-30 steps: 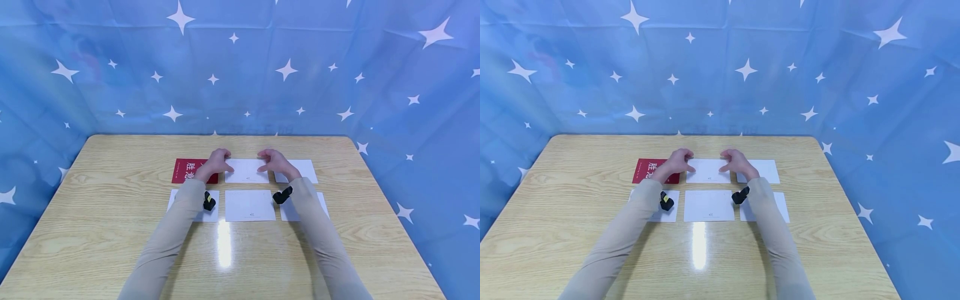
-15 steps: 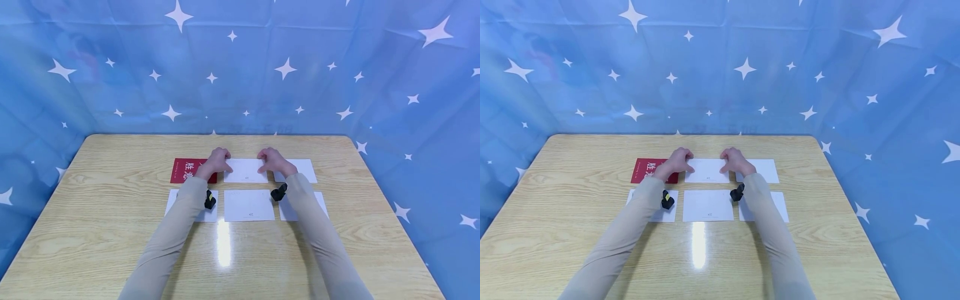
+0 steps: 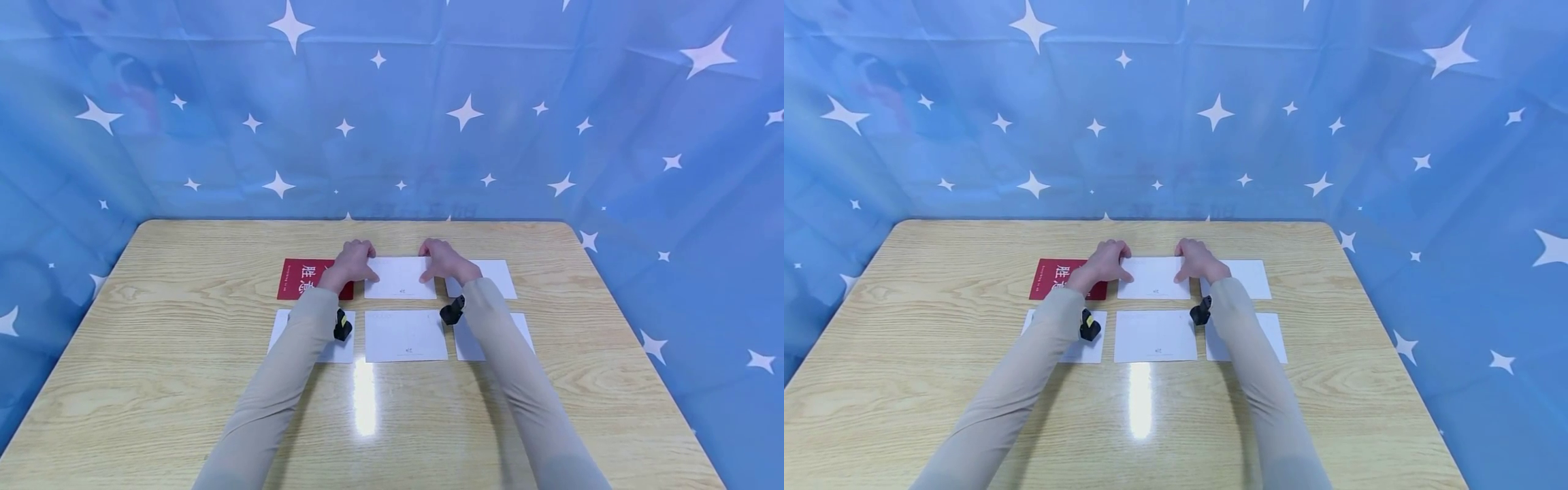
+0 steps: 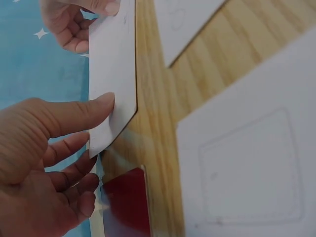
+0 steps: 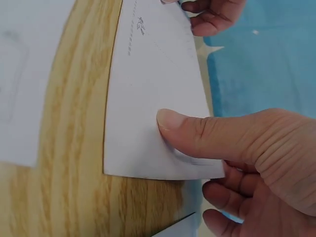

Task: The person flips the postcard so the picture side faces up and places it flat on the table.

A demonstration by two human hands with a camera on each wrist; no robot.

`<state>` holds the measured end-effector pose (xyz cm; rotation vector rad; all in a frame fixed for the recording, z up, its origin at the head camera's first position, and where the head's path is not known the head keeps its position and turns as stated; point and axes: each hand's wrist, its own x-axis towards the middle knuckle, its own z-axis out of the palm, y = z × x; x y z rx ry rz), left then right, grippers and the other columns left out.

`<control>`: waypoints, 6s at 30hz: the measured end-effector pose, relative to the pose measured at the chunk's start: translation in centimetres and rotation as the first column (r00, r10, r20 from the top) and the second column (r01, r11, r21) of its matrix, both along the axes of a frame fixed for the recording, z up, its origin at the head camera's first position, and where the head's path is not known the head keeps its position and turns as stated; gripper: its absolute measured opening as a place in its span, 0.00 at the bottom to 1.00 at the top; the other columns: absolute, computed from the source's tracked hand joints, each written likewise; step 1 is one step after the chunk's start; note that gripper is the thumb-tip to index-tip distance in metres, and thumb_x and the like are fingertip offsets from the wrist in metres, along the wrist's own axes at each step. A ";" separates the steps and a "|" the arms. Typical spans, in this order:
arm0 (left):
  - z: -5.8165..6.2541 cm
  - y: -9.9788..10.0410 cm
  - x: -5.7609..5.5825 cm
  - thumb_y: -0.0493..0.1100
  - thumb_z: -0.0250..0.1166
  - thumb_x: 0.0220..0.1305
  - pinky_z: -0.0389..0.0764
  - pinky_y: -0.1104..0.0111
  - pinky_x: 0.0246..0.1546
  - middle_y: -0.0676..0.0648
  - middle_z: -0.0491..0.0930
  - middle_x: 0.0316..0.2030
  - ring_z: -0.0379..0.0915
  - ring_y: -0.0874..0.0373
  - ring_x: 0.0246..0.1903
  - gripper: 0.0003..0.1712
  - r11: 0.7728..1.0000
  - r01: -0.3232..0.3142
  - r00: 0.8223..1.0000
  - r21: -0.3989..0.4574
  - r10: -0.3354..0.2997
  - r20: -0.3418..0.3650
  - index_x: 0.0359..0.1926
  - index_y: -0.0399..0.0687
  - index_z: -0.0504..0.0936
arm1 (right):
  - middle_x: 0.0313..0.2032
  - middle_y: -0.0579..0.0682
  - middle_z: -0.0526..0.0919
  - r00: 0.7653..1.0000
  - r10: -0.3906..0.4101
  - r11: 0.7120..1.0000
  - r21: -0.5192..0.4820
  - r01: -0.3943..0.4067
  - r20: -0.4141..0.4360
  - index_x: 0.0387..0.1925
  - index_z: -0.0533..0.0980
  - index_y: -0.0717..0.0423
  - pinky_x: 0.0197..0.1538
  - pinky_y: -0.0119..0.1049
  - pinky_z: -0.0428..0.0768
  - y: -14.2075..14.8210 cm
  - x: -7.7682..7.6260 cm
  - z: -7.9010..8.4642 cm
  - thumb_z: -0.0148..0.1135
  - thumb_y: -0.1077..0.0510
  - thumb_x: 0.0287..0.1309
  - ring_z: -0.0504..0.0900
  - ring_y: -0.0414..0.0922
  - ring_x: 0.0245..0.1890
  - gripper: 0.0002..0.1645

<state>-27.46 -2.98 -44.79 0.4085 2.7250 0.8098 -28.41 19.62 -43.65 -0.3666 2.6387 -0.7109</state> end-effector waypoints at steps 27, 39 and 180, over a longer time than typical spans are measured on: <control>0.3 -2.0 0.3 0.31 0.63 0.56 0.73 0.69 0.37 0.42 0.70 0.38 0.65 0.52 0.38 0.17 0.896 -0.084 0.987 0.437 0.016 0.157 0.47 0.35 0.72 | 0.26 0.51 0.70 0.992 -0.038 0.891 -0.446 0.088 0.121 0.39 0.72 0.67 0.37 0.40 0.64 3.1 2.7 1.5 0.57 0.67 0.59 0.64 0.47 0.28 0.07; 1.2 -2.7 0.6 0.35 0.66 0.57 0.75 0.66 0.44 0.43 0.75 0.38 0.69 0.52 0.40 0.08 0.871 -0.103 0.989 0.480 0.040 0.141 0.38 0.40 0.77 | 0.26 0.48 0.74 0.992 -0.097 0.833 -0.539 0.127 0.084 0.39 0.73 0.67 0.41 0.47 0.69 4.2 2.5 0.9 0.59 0.64 0.59 0.67 0.59 0.33 0.08; 0.5 11.9 0.3 0.40 0.69 0.55 0.72 0.65 0.54 0.41 0.73 0.54 0.68 0.52 0.52 0.32 0.940 0.029 0.997 0.340 -0.051 0.055 0.59 0.34 0.70 | 0.62 0.62 0.66 0.920 -0.390 0.876 -0.316 0.365 -0.018 0.63 0.64 0.64 0.54 0.47 0.69 13.8 4.4 0.2 0.63 0.64 0.56 0.66 0.57 0.55 0.33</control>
